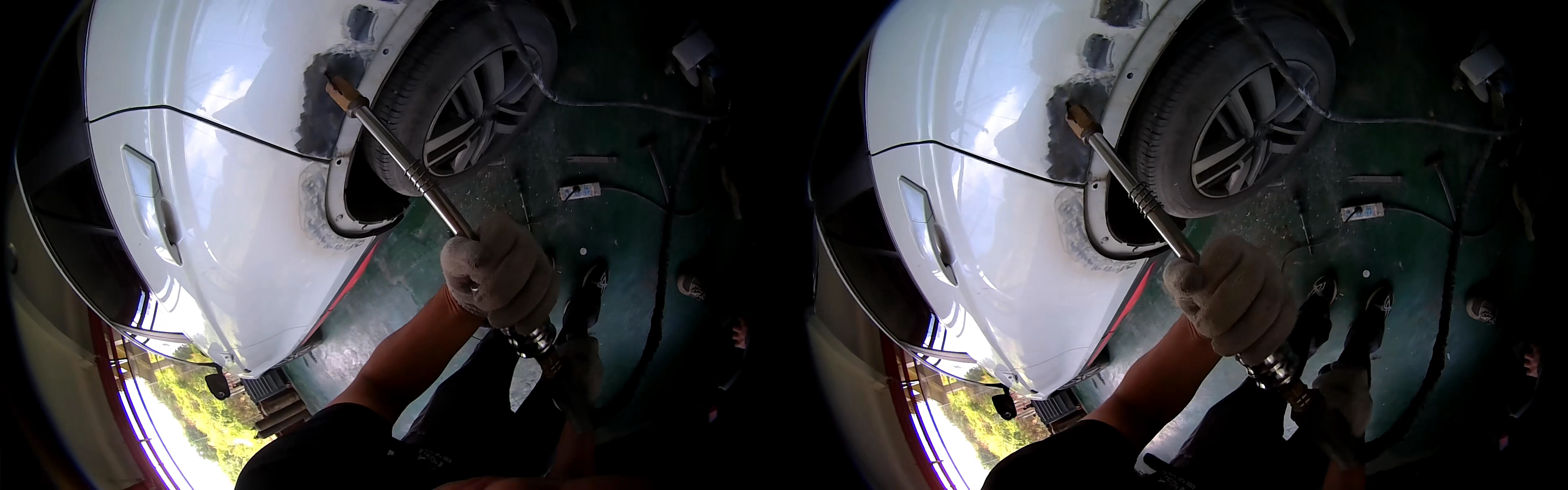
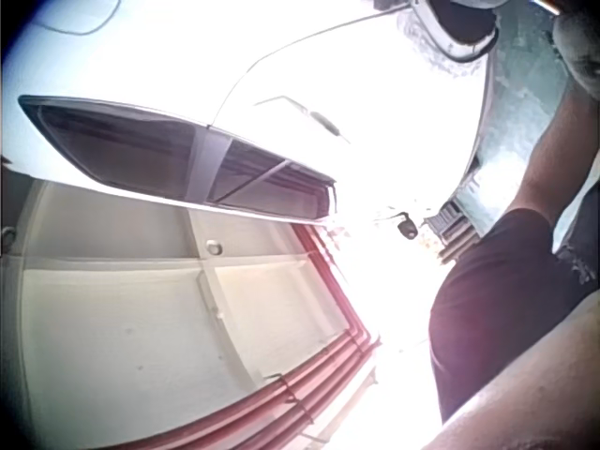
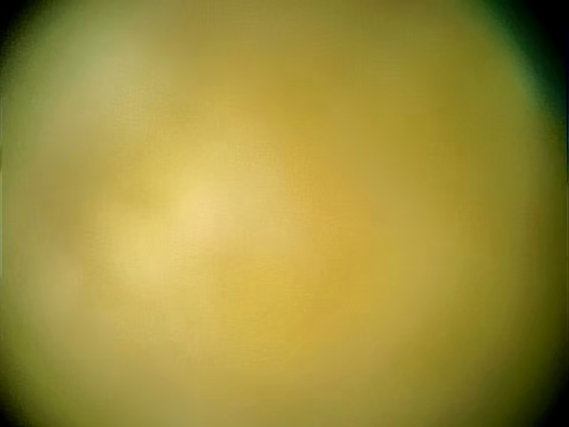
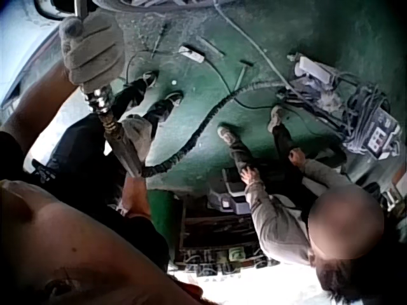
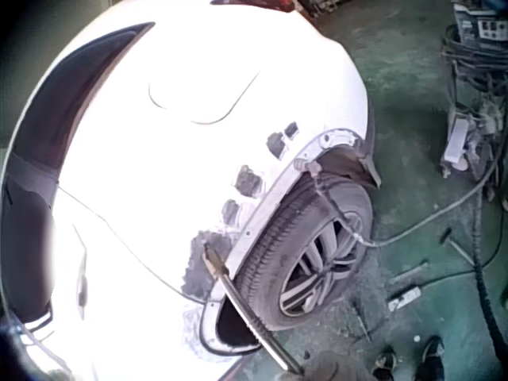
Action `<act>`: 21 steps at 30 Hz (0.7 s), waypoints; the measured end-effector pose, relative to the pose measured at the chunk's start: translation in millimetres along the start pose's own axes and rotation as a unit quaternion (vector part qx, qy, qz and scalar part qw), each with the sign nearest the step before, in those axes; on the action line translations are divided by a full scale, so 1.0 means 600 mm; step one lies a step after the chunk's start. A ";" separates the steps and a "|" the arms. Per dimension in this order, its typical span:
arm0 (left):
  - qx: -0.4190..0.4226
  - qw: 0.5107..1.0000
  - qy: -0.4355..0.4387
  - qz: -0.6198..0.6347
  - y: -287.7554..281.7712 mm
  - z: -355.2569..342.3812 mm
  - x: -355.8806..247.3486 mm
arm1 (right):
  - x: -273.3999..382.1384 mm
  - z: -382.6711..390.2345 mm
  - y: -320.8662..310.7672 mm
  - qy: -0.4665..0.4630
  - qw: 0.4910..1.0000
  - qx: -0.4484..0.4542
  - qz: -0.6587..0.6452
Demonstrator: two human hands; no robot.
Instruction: The person uses a spot welder to attach a puller stud to the rear bumper of a white car. They then use a hammer to tap the stud and the surrounding area. The person repeatedly uses the spot welder to heat and pull the stud, attempting to remove a dent from the bumper.
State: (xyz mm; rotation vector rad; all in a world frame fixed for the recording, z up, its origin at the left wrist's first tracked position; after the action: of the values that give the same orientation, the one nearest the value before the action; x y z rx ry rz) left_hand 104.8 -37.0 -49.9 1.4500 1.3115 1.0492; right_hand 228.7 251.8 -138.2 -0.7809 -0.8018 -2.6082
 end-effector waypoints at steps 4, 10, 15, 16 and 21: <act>-0.424 0.855 0.044 -0.297 0.050 0.012 0.011 | 0.014 -0.022 0.015 -0.160 0.946 0.198 -0.201; -0.477 0.792 0.029 -0.379 0.066 0.012 0.014 | -0.015 -0.021 0.018 -0.109 0.932 0.206 -0.279; -0.419 0.842 0.031 -0.337 0.053 0.023 -0.002 | -0.020 -0.015 0.038 -0.123 0.958 0.163 -0.203; -0.421 0.838 0.027 -0.346 0.056 0.021 -0.004 | -0.020 -0.015 0.040 -0.131 0.959 0.158 -0.195; -0.403 0.840 0.026 -0.363 0.055 0.026 -0.014 | -0.012 -0.017 0.049 -0.146 0.959 0.159 -0.184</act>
State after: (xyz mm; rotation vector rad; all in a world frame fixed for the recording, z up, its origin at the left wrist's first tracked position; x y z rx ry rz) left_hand 127.5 -47.7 -22.1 0.2381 1.0878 0.9232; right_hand 242.8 223.1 -136.9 -1.0113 -1.5405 -2.5934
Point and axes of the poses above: each hand's wrist, its own z-axis away from the middle knuckle, its own y-axis out of the palm, x = y × z, the point moved 1 cm from there along -z, towards the middle knuckle, and after that the axes turned 15 degrees about z, right-handed, at the moved point
